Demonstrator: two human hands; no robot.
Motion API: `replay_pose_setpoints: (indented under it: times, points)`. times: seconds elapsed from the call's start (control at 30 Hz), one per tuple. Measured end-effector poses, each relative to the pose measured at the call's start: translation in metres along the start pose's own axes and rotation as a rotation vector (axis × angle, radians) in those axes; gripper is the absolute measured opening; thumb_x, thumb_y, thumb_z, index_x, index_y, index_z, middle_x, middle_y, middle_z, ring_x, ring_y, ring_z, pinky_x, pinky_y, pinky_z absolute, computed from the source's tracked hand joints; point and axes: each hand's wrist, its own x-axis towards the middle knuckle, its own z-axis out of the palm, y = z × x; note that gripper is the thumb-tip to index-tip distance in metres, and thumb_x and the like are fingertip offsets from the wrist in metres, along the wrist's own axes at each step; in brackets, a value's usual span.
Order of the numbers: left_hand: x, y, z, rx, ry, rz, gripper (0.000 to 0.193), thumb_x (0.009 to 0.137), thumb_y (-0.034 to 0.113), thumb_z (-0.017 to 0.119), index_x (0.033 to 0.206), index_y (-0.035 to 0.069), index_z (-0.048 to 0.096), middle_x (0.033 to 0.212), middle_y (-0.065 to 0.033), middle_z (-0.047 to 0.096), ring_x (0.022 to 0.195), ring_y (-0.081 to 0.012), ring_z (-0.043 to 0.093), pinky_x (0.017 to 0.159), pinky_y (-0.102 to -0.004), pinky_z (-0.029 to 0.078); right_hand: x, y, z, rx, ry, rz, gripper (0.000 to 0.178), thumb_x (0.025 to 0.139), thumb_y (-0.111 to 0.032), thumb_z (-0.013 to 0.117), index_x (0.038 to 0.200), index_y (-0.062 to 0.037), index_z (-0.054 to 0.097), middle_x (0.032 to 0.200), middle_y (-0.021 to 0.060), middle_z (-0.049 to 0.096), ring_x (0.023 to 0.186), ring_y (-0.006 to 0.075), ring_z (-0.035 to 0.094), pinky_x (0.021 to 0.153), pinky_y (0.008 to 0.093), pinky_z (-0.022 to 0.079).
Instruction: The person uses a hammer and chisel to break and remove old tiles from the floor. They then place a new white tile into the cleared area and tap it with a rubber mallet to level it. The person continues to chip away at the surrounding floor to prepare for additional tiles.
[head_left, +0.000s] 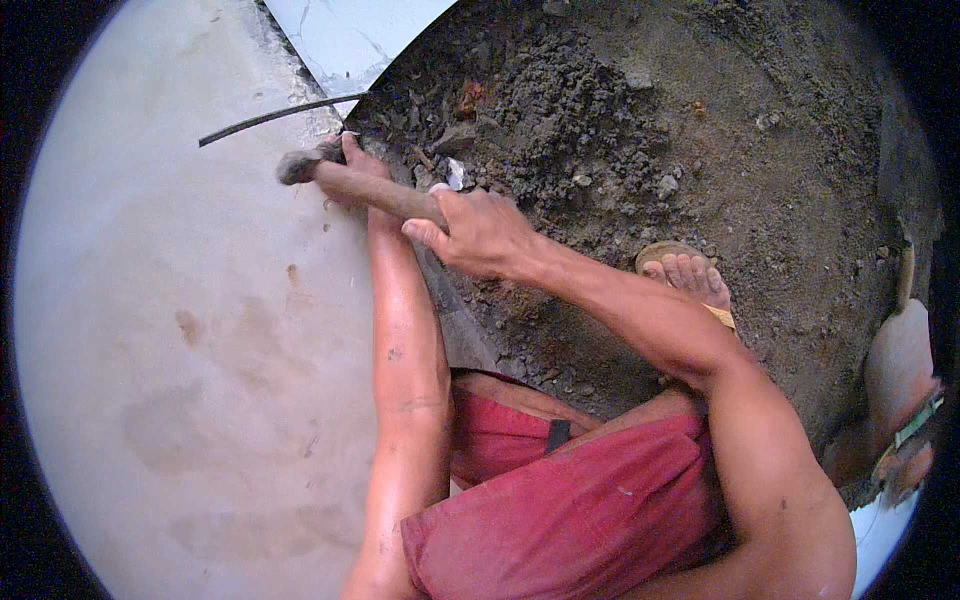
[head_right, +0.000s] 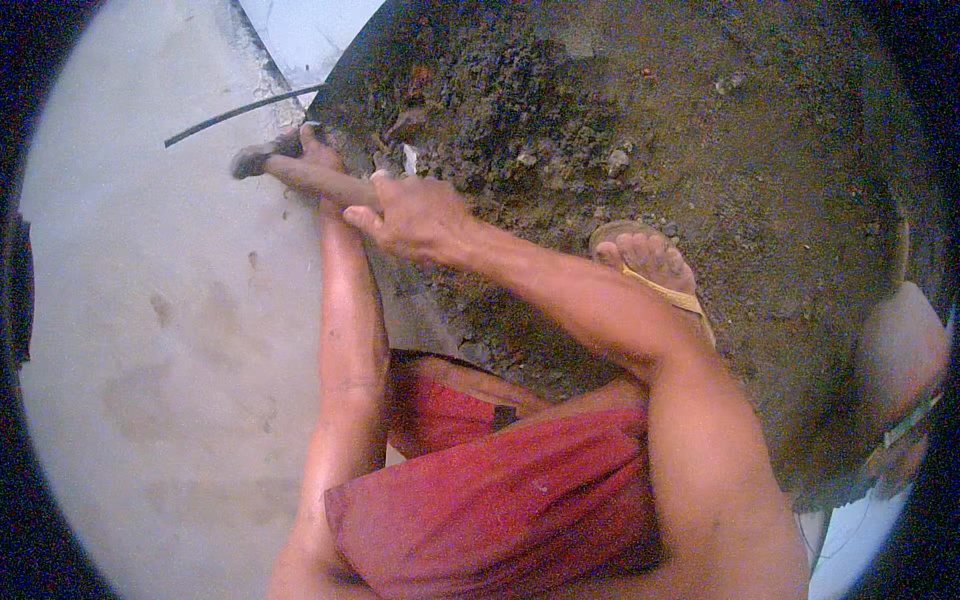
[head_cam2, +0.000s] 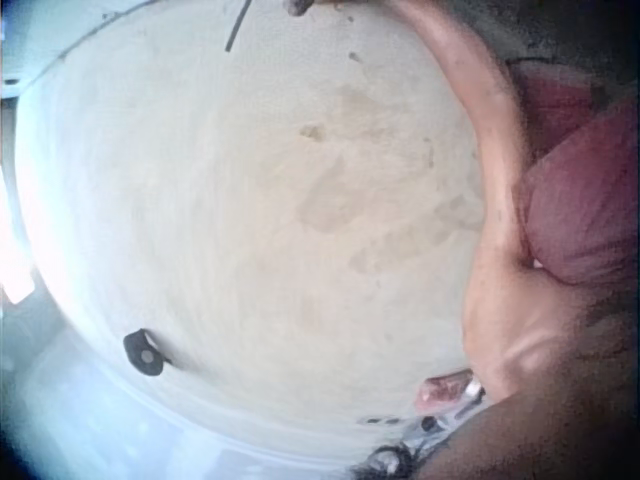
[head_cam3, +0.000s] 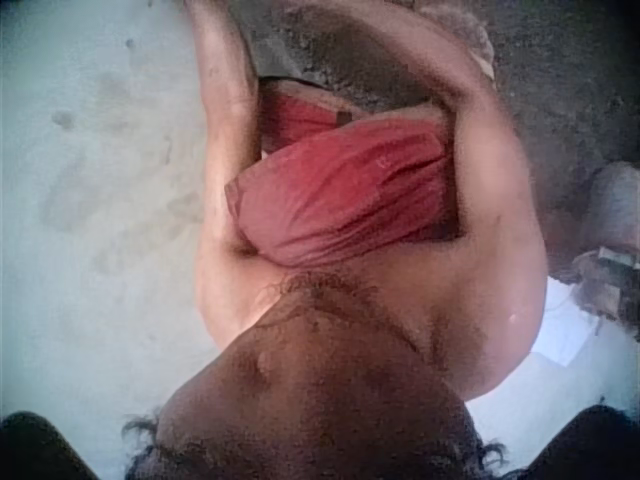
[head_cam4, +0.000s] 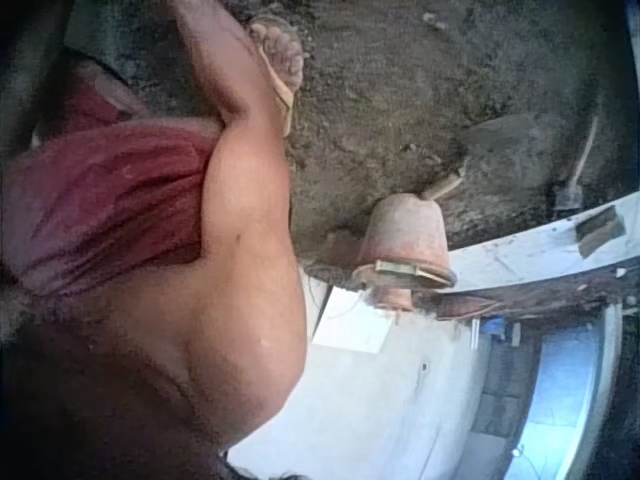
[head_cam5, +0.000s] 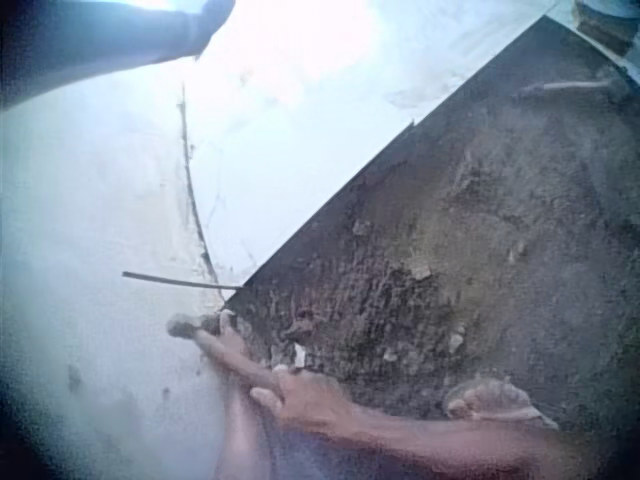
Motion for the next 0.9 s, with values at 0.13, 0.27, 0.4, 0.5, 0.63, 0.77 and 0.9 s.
replay_pose_setpoints:
  times: [0.13, 0.27, 0.4, 0.5, 0.63, 0.77, 0.9]
  points:
    - [0.003, 0.034, -0.027, -0.21, -0.094, -0.2, 0.028, 0.071, 0.006, 0.073, 0.088, -0.004, 0.053, 0.084, -0.0142, 0.062, 0.076, -0.0257, 0.06, 0.069, -0.0359, 0.048, -0.032, -0.041, -0.012, 0.159, 0.021, -0.298, 0.049, 0.082, -0.048, 0.052, 0.093, -0.0011, 0.053, 0.074, 0.0192, 0.06, 0.069, 0.0361, 0.061, 0.059, 0.0461, 0.048]
    - [0.009, 0.029, -0.024, -0.302, -0.07, -0.265, 0.026, 0.072, 0.006, 0.071, 0.087, -0.004, 0.052, 0.085, -0.015, 0.062, 0.078, -0.0258, 0.061, 0.072, -0.0357, 0.047, -0.018, -0.031, 0.001, 0.195, 0.169, -0.409, 0.048, 0.081, -0.048, 0.053, 0.094, -0.0015, 0.054, 0.076, 0.0179, 0.061, 0.07, 0.0351, 0.062, 0.061, 0.0444, 0.049]
    - [0.004, 0.014, -0.013, 0.001, -0.138, 0.106, 0.024, 0.075, 0.008, 0.069, 0.092, -0.001, 0.054, 0.085, -0.0134, 0.063, 0.077, -0.0254, 0.061, 0.072, -0.0342, 0.047, 0.008, -0.001, 0.001, -0.015, 0.04, 0.062, 0.046, 0.081, -0.047, 0.054, 0.095, -0.0027, 0.053, 0.076, 0.0191, 0.061, 0.071, 0.0354, 0.062, 0.061, 0.0449, 0.049]
    - [0.002, 0.034, -0.023, -0.177, -0.081, -0.159, 0.025, 0.072, 0.011, 0.072, 0.089, 0.0, 0.057, 0.081, -0.0118, 0.063, 0.073, -0.0242, 0.06, 0.069, -0.0351, 0.047, -0.01, -0.032, -0.014, 0.048, -0.057, -0.036, 0.045, 0.081, -0.046, 0.053, 0.096, -0.0038, 0.053, 0.076, 0.0208, 0.061, 0.072, 0.0362, 0.061, 0.062, 0.0467, 0.049]
    - [0.001, 0.03, -0.018, -0.299, -0.117, -0.268, 0.025, 0.07, 0.009, 0.073, 0.085, -0.001, 0.056, 0.08, -0.0117, 0.063, 0.071, -0.0219, 0.06, 0.066, -0.0343, 0.047, -0.028, -0.057, -0.018, 0.169, 0.08, -0.357, 0.044, 0.082, -0.046, 0.052, 0.093, -0.0031, 0.053, 0.076, 0.0225, 0.06, 0.075, 0.0374, 0.061, 0.064, 0.0478, 0.048]
    - [-0.005, 0.032, -0.015, -0.314, -0.146, -0.289, 0.025, 0.07, 0.012, 0.073, 0.083, -0.001, 0.056, 0.08, -0.0118, 0.062, 0.066, -0.021, 0.059, 0.061, -0.0345, 0.046, 0.002, 0.004, 0.005, 0.092, 0.103, -0.097, 0.047, 0.082, -0.049, 0.052, 0.095, -0.0036, 0.053, 0.082, 0.0247, 0.061, 0.076, 0.0415, 0.06, 0.066, 0.0483, 0.048]
    - [0.004, 0.016, -0.005, -0.412, -0.139, -0.138, 0.025, 0.074, 0.019, 0.07, 0.085, 0.0, 0.057, 0.083, -0.0131, 0.063, 0.064, -0.0226, 0.059, 0.06, -0.0354, 0.047, -0.001, 0.002, -0.007, 0.088, 0.072, 0.105, 0.046, 0.082, -0.046, 0.053, 0.093, -0.0018, 0.053, 0.077, 0.0242, 0.06, 0.075, 0.0409, 0.06, 0.065, 0.0484, 0.046]
